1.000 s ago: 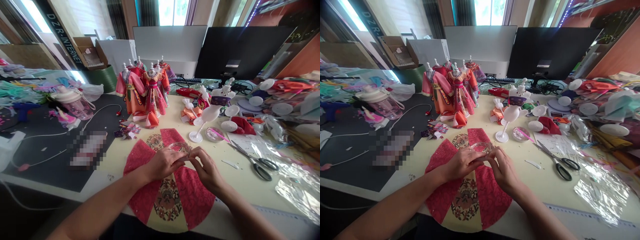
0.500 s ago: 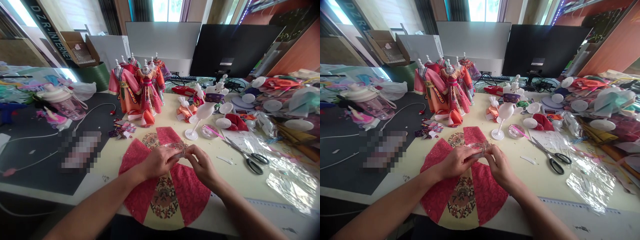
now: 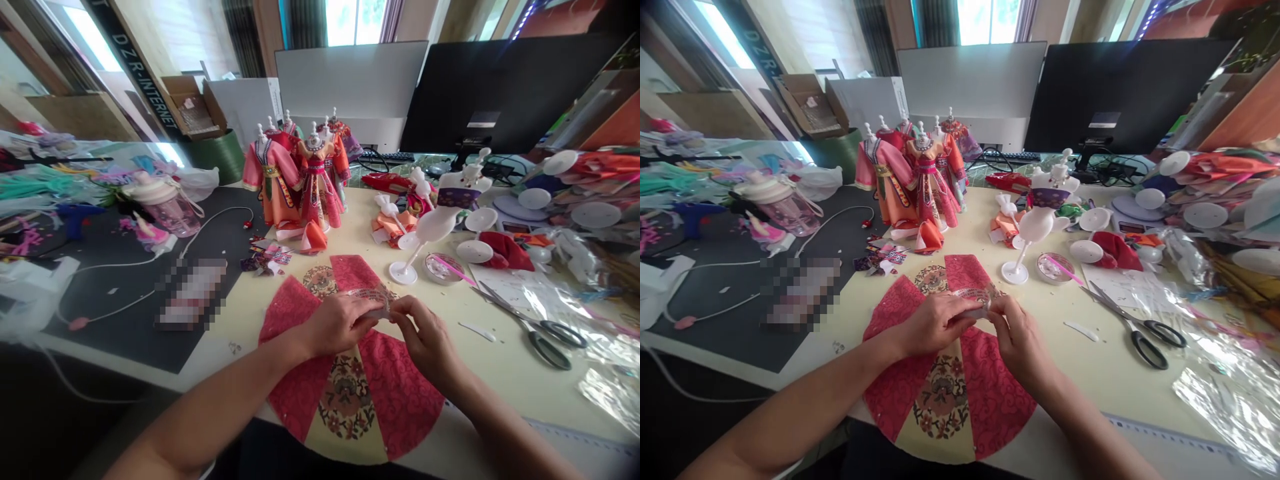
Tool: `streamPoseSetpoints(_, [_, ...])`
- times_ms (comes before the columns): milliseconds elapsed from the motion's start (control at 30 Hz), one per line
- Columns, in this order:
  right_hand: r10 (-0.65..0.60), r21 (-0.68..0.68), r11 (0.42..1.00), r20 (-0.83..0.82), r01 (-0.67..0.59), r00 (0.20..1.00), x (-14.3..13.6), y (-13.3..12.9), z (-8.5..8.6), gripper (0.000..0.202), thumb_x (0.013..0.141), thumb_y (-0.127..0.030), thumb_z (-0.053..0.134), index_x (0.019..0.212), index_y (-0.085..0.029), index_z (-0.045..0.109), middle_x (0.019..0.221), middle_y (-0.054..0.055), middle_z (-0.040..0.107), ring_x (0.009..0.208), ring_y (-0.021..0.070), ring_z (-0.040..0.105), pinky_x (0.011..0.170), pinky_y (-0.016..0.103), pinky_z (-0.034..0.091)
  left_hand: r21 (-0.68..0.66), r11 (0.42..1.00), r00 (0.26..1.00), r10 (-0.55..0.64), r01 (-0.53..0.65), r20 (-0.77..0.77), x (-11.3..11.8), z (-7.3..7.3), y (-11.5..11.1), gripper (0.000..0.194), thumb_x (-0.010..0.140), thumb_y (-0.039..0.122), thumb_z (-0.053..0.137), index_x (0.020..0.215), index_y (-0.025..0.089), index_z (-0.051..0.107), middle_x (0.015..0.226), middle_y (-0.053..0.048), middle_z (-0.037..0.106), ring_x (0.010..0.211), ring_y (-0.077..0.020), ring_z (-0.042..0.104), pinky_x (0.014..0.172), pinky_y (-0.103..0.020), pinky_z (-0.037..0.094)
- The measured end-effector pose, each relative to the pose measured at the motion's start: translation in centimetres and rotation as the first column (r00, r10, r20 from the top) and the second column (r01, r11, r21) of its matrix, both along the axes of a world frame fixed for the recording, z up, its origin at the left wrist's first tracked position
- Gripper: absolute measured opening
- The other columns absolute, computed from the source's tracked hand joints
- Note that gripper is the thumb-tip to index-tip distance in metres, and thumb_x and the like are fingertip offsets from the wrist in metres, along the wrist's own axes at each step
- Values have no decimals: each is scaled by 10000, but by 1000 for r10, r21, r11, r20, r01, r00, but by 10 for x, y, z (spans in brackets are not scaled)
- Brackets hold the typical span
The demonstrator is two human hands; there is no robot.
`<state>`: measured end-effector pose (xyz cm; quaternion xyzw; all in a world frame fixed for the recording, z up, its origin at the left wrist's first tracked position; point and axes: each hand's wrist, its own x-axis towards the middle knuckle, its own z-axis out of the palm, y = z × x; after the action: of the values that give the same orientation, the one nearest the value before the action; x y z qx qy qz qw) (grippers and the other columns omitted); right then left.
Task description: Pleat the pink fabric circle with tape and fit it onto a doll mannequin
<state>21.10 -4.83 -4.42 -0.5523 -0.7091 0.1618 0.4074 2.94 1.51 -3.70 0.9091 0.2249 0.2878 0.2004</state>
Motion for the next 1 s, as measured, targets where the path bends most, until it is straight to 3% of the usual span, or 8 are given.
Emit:
streamPoseSetpoints(333, [4,186,982,84,-20,996,-2,-1,6,105,897,-168,439,809,-218,469,730,-1,576,646,125,551,603,229,427,-20,999,998,-29,31,53,1,-2,0,274,901,249,492,1108,116,612,1025,-87,708,884,-180,665,810,-308,515])
streamPoseSetpoints(600, [8,238,971,92,-30,996,-2,-1,3,102,886,-137,444,830,-215,478,740,10,576,660,133,556,610,245,451,-103,995,998,-11,18,63,1,1,0,279,886,246,500,1105,127,624,954,-81,720,830,-164,666,770,-299,521])
streamPoseSetpoints(1000, [44,412,905,153,-105,987,-1,0,7,180,849,-37,454,910,-204,484,825,53,579,773,164,566,670,299,494,57,997,991,49,-56,123,4,-7,0,242,897,330,502,946,137,640,688,-27,671,622,-138,587,631,-272,468])
